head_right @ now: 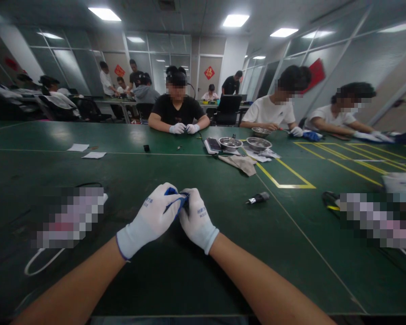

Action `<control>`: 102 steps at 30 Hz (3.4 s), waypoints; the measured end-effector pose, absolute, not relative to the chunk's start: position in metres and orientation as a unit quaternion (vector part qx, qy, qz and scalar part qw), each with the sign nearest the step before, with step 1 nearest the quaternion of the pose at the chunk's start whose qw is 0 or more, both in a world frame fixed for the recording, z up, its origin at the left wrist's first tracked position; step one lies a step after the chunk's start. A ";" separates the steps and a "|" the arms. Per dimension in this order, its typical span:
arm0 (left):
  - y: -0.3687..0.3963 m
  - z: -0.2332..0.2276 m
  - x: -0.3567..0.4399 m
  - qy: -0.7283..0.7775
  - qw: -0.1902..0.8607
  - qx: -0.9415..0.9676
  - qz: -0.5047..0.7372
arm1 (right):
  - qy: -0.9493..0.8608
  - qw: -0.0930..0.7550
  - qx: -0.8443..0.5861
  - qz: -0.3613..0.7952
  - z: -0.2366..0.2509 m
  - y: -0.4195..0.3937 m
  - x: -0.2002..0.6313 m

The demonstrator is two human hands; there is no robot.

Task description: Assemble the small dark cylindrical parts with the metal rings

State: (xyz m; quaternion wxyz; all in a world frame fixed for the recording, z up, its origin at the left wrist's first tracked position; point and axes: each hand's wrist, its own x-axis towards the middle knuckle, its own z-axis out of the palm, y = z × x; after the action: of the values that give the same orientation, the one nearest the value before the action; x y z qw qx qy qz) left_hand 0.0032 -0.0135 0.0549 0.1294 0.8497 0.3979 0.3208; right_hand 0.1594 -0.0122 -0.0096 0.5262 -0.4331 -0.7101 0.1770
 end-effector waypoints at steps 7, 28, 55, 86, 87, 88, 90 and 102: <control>-0.002 0.043 0.003 0.417 0.179 0.817 0.355 | -0.632 0.563 -0.481 0.227 -0.010 0.002 0.170; 0.020 0.027 -0.013 0.508 0.230 0.812 0.171 | -0.593 0.553 -0.511 0.284 -0.003 0.001 0.169; 0.210 0.020 0.013 0.640 0.238 0.717 0.139 | -0.571 0.540 -0.570 0.240 -0.008 0.000 0.169; 0.002 0.044 0.006 0.422 0.331 0.692 0.483 | -0.645 0.586 -0.445 0.207 -0.009 -0.001 0.155; 0.000 0.044 0.007 0.423 0.328 0.685 0.493 | -0.649 0.585 -0.441 0.205 -0.009 -0.003 0.155; -0.003 0.044 0.009 0.425 0.327 0.679 0.501 | -0.651 0.585 -0.440 0.203 -0.009 -0.004 0.155; -0.008 0.044 0.012 0.428 0.332 0.670 0.508 | -0.654 0.582 -0.439 0.204 -0.010 -0.008 0.154; -0.016 0.049 0.016 0.447 0.396 0.660 0.455 | -0.684 0.565 -0.415 0.200 -0.006 -0.019 0.151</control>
State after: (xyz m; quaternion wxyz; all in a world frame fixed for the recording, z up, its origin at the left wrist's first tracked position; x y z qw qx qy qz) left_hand 0.0161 -0.0163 0.0490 0.3965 0.6601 0.4472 0.4551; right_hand 0.1509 -0.0195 -0.0062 0.5655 -0.4152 -0.6840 0.1998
